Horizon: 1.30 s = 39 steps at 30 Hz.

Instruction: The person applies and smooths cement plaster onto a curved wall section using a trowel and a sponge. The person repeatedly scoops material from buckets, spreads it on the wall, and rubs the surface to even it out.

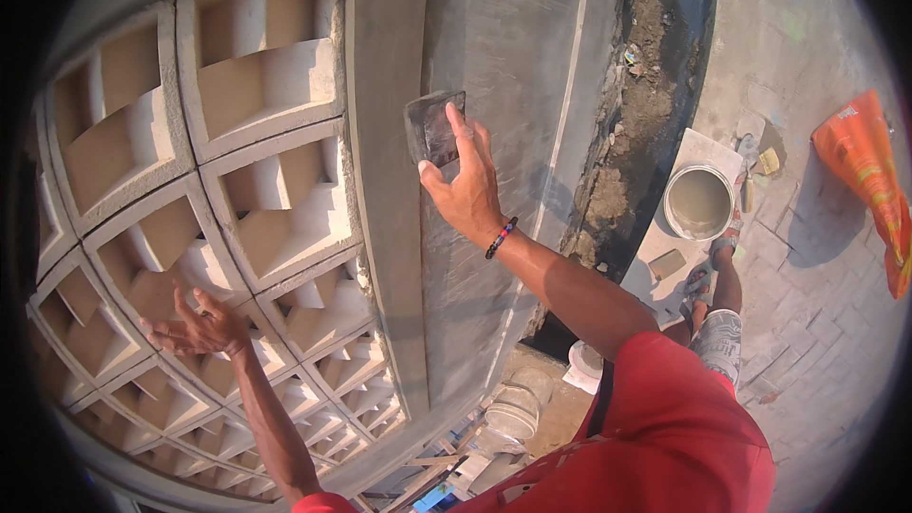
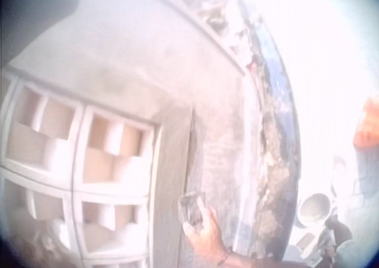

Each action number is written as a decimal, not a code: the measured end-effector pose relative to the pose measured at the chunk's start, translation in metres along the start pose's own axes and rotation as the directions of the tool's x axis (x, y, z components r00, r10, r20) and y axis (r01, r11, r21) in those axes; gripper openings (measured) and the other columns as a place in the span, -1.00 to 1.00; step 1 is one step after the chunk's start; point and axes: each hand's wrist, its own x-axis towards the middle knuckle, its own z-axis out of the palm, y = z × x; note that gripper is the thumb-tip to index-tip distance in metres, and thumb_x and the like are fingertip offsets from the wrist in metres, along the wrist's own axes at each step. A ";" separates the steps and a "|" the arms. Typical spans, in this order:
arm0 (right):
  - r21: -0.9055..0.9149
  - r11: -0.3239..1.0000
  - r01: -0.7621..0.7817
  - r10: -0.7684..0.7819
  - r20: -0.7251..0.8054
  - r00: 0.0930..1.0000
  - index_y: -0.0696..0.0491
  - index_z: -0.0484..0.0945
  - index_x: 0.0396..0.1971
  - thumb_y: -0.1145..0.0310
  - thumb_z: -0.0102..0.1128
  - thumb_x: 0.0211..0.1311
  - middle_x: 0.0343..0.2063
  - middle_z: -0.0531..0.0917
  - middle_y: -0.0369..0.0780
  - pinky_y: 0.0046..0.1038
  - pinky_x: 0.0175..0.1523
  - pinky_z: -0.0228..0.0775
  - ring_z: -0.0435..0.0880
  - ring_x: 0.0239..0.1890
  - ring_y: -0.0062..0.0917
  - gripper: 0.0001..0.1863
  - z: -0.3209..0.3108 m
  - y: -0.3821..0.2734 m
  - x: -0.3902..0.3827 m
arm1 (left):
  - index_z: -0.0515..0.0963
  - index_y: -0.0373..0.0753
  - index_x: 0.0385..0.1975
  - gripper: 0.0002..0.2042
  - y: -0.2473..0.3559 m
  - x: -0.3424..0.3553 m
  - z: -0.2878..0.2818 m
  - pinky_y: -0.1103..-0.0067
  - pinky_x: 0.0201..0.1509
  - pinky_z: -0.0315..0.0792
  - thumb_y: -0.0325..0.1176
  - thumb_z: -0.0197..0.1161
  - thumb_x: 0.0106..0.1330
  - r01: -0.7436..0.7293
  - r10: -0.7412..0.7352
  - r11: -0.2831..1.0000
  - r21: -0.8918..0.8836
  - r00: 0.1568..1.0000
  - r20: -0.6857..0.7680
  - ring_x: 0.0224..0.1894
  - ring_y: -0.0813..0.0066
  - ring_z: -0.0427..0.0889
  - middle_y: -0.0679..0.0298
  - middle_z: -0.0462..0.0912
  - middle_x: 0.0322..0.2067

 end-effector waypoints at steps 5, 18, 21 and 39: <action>-0.130 0.990 -0.058 0.027 -0.233 0.972 0.11 0.13 0.35 0.28 0.20 0.05 0.06 0.36 -0.02 -0.26 0.20 0.29 0.39 0.10 -0.22 -0.18 -0.033 -0.017 0.158 | 0.58 0.12 0.01 -0.67 -0.004 0.003 0.002 0.01 0.37 -0.23 -0.06 0.13 0.26 0.047 -0.047 0.999 0.000 0.998 0.029 0.45 -0.09 -0.22 0.06 -0.08 0.43; -0.132 0.985 0.110 -0.128 -0.136 0.982 0.03 0.24 0.30 0.27 0.24 0.00 -0.05 0.43 0.01 -0.23 0.10 0.36 0.46 0.03 -0.18 -0.22 -0.033 -0.022 0.140 | 0.57 -0.03 0.01 -0.68 0.003 0.003 -0.002 0.07 0.37 -0.21 -0.20 0.15 0.26 0.002 -0.002 0.999 -0.042 1.000 0.002 0.43 -0.03 -0.17 -0.02 0.00 0.41; -0.249 0.949 0.195 -0.239 -0.159 0.958 0.12 0.36 0.12 0.24 0.24 0.04 -0.16 0.53 0.01 -0.26 -0.06 0.43 0.55 -0.14 -0.24 -0.40 -0.056 -0.041 0.247 | 0.57 -0.04 0.01 -0.67 0.003 0.004 -0.002 0.08 0.36 -0.20 -0.20 0.15 0.26 -0.003 0.003 1.000 -0.027 1.000 0.007 0.43 -0.02 -0.17 -0.01 0.00 0.41; 0.067 0.885 -0.460 0.446 0.158 0.881 0.14 0.28 0.29 0.17 -0.04 0.29 -0.26 0.52 -0.29 -0.61 -0.32 0.37 0.44 -0.43 -0.68 -0.39 -0.179 0.062 0.025 | 0.57 -0.01 -0.01 -0.68 0.004 0.003 0.001 0.06 0.37 -0.24 -0.16 0.16 0.25 0.008 -0.008 1.000 -0.010 1.000 0.013 0.44 -0.05 -0.17 -0.04 0.01 0.40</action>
